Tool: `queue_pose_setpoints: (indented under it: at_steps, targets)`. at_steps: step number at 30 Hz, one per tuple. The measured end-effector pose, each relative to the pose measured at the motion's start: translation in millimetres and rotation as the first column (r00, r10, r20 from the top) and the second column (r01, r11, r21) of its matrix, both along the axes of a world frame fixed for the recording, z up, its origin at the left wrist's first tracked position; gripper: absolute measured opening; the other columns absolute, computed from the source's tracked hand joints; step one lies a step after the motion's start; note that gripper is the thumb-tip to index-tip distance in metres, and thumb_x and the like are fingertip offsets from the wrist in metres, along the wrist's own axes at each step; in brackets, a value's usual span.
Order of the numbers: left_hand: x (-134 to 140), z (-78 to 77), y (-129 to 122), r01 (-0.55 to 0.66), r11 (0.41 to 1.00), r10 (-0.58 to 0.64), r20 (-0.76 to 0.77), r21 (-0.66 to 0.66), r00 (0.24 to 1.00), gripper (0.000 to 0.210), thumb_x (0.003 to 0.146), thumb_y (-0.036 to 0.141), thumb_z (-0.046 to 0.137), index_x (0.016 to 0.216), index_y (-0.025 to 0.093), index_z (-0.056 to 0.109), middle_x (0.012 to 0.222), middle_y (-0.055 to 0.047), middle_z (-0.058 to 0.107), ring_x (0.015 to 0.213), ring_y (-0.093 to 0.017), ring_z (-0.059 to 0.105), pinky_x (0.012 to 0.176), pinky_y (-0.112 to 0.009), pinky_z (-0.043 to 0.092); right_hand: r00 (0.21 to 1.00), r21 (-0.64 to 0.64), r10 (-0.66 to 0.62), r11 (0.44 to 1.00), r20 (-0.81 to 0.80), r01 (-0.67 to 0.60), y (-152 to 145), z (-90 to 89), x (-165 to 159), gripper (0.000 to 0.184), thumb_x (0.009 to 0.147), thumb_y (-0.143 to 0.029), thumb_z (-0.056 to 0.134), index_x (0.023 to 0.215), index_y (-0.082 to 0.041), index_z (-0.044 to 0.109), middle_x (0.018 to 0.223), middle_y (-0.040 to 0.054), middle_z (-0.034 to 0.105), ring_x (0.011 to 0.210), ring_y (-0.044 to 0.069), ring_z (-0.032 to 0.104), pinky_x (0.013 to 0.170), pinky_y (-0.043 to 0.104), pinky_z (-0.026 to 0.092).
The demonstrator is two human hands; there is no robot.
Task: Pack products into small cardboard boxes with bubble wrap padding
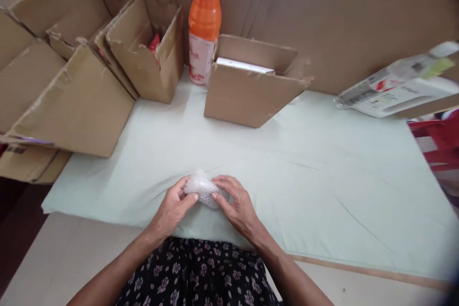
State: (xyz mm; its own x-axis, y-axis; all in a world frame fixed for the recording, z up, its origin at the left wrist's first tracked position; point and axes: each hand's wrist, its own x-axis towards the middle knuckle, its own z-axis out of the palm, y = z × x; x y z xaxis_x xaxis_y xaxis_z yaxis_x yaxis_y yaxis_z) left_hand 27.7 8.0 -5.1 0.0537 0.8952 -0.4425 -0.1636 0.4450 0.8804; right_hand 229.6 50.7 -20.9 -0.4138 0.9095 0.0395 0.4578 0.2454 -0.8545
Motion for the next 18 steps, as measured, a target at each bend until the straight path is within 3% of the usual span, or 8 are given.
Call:
queue_pose_setpoints:
  at_steps: [2,4,7,9,12,15,16,18]
  targets:
    - [5.7,1.5,5.5,0.065,0.998,-0.066,0.012,0.021,0.998,0.048,0.087,0.038,0.065,0.13,0.016,0.06,0.114,-0.009,0.074,0.103,-0.023,0.071,0.094,-0.033,0.056,0.998,0.058,-0.062,0.996,-0.001,0.062,1.7,1.5,7.0,0.039,0.092,-0.043,0.066,0.125,-0.023,0.068,0.135,0.013,0.065,0.123,0.028,0.062,0.104,0.046,0.052]
    - [10.3,1.3,10.1,0.113,0.991,-0.114,0.0,0.068,0.994,0.046,0.088,0.038,0.063,0.129,0.016,0.061,0.113,-0.008,0.074,0.102,-0.023,0.071,0.093,-0.033,0.056,0.998,-0.033,-0.011,0.999,-0.06,0.009,5.9,5.5,14.2,0.049,0.091,-0.047,0.066,0.134,-0.021,0.063,0.136,0.0136,0.065,0.119,0.027,0.065,0.098,0.041,0.056]
    - [14.1,1.8,22.4,0.197,0.967,-0.18,-0.11,0.164,0.977,0.04,0.089,0.034,0.06,0.126,0.017,0.062,0.112,-0.009,0.075,0.099,-0.022,0.072,0.089,-0.033,0.058,0.984,-0.21,0.084,0.971,-0.155,-0.116,13.8,14.1,25.5,0.037,0.095,-0.047,0.06,0.12,-0.021,0.069,0.105,0.0063,0.075,0.091,0.021,0.072,0.078,0.031,0.059]
    - [13.7,8.9,40.9,0.238,0.924,-0.146,-0.298,0.3,0.943,0.041,0.089,0.031,0.061,0.127,0.018,0.062,0.114,-0.01,0.074,0.098,-0.022,0.072,0.088,-0.035,0.059,0.99,-0.216,0.028,0.975,-0.14,-0.058,21.1,19.9,35.8,0.03,0.095,-0.045,0.06,0.107,-0.021,0.072,0.093,0.0035,0.076,0.082,0.019,0.071,0.074,0.028,0.057]
    - [9.7,35.8,91.1,0.322,0.722,0.161,-0.6,0.613,0.783,0.042,0.088,0.028,0.064,0.13,0.021,0.061,0.125,-0.012,0.07,0.112,-0.025,0.067,0.1,-0.043,0.055,0.994,-0.133,-0.083,0.988,-0.064,0.074,39.0,33.0,59.2,0.027,0.095,-0.044,0.061,0.104,-0.021,0.073,0.095,0.0038,0.078,0.083,0.02,0.073,0.077,0.029,0.058]
    - [6.4,69.6,161.1,0.466,0.45,0.486,-0.647,0.762,0.588,0.043,0.09,0.021,0.06,0.133,0.021,0.059,0.137,-0.012,0.064,0.134,-0.028,0.055,0.115,-0.051,0.042,0.99,0.016,-0.139,0.99,0.028,0.139,66.1,61.3,88.0,0.03,0.096,-0.047,0.059,0.105,-0.023,0.074,0.099,0.0043,0.078,0.087,0.022,0.074,0.081,0.031,0.059]
    - [6.3,78.3,184.6,0.504,0.409,0.544,-0.647,0.761,0.534,0.046,0.088,0.02,0.06,0.134,0.019,0.058,0.139,-0.013,0.062,0.139,-0.03,0.05,0.116,-0.052,0.04,0.985,0.083,-0.165,0.984,0.058,0.16,77.0,74.9,97.2,0.031,0.097,-0.049,0.058,0.105,-0.024,0.074,0.099,0.0043,0.078,0.088,0.022,0.073,0.082,0.032,0.059]
    - [7.8,88.7,225.2,0.58,0.398,0.568,-0.687,0.711,0.453,0.045,0.086,0.018,0.06,0.13,0.016,0.06,0.134,-0.013,0.065,0.139,-0.032,0.049,0.115,-0.054,0.038,0.966,0.227,-0.236,0.951,0.104,0.208,101.2,106.2,112.8,0.034,0.099,-0.051,0.053,0.109,-0.025,0.073,0.101,0.0046,0.077,0.089,0.021,0.073,0.081,0.033,0.058]
